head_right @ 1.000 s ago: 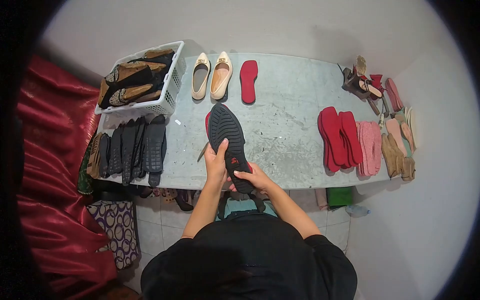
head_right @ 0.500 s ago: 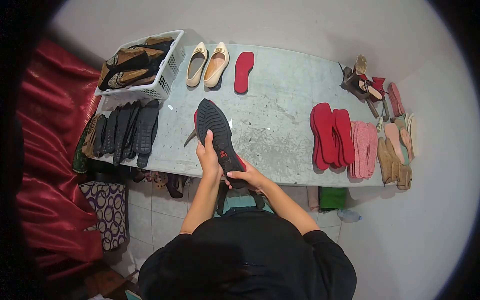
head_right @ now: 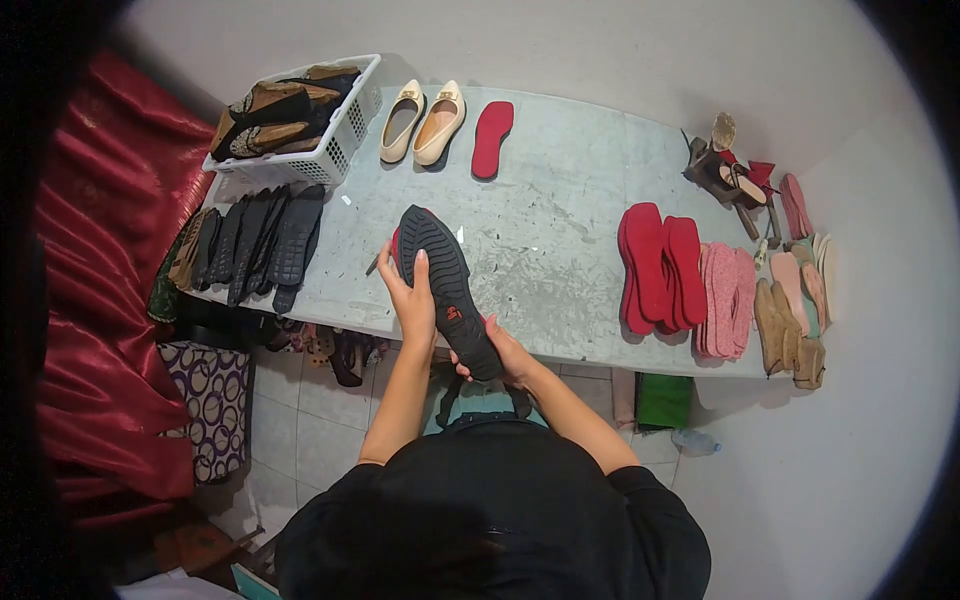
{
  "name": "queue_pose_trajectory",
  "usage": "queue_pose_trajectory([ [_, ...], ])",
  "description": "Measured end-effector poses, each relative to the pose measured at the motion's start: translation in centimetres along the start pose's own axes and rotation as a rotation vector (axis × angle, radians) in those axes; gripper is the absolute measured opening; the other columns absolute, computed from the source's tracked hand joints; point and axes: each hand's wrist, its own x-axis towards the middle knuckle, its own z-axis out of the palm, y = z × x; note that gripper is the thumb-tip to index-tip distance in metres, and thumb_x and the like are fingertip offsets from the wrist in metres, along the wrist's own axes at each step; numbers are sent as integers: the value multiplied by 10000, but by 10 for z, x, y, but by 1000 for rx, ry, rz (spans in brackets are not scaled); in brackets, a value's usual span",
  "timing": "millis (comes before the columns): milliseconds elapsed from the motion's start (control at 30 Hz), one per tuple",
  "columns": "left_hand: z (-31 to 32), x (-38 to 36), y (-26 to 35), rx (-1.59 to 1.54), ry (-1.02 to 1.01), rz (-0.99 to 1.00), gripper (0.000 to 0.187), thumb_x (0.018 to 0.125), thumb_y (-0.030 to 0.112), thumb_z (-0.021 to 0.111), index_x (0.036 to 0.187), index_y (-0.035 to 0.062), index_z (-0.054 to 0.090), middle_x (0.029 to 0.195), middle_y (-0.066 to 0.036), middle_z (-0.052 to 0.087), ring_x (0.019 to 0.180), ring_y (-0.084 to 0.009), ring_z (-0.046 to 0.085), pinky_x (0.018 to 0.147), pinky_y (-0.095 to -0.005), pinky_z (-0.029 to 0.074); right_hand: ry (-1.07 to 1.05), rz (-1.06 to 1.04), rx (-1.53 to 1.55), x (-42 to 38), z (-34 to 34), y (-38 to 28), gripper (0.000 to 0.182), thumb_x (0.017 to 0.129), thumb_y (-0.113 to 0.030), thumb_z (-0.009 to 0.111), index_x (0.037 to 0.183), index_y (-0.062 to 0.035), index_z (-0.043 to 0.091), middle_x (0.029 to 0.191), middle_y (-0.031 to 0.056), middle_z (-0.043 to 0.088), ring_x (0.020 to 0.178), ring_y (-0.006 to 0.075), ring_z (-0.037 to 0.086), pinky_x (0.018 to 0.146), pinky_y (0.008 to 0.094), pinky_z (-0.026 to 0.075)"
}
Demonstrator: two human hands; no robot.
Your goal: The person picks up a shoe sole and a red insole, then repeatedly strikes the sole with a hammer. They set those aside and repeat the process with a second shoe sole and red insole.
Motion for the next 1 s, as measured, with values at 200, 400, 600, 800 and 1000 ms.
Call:
queue_pose_trajectory([
  [200,-13,23,21,218,-59,110,475,856,209,598,1235,-9,412,1184,-158,485,1090,-227,470,945,-323,347,-30,14,-53,2,1,6,694,864,-639,182,1089,-40,453,818,108,569,623,187,553,558,313,468],
  [400,-29,48,35,23,-103,-102,289,838,173,628,1023,-36,556,993,-94,582,894,-141,555,789,-246,437,-57,54,-75,7,3,14,685,878,-622,178,1074,-34,469,828,109,575,628,190,555,574,314,467],
  [600,-36,54,49,-92,-65,-139,224,809,83,651,976,-40,567,921,-84,581,797,-112,562,683,-207,462,-98,77,-69,15,9,18,713,872,-633,156,1121,-34,452,843,112,577,638,195,557,587,317,471],
  [800,-52,65,44,-136,-26,-113,234,798,85,667,964,-53,578,892,-75,584,813,-110,560,719,-204,453,-147,-1,-114,21,28,12,556,887,-525,357,1121,-29,440,833,121,571,646,187,562,574,309,472],
  [1000,-71,89,40,-195,-56,-215,307,831,54,606,1102,-64,524,1014,-133,567,920,-175,560,805,-246,458,-17,5,-189,44,36,15,394,811,-214,586,1117,-29,422,808,126,566,614,185,559,555,306,472],
])
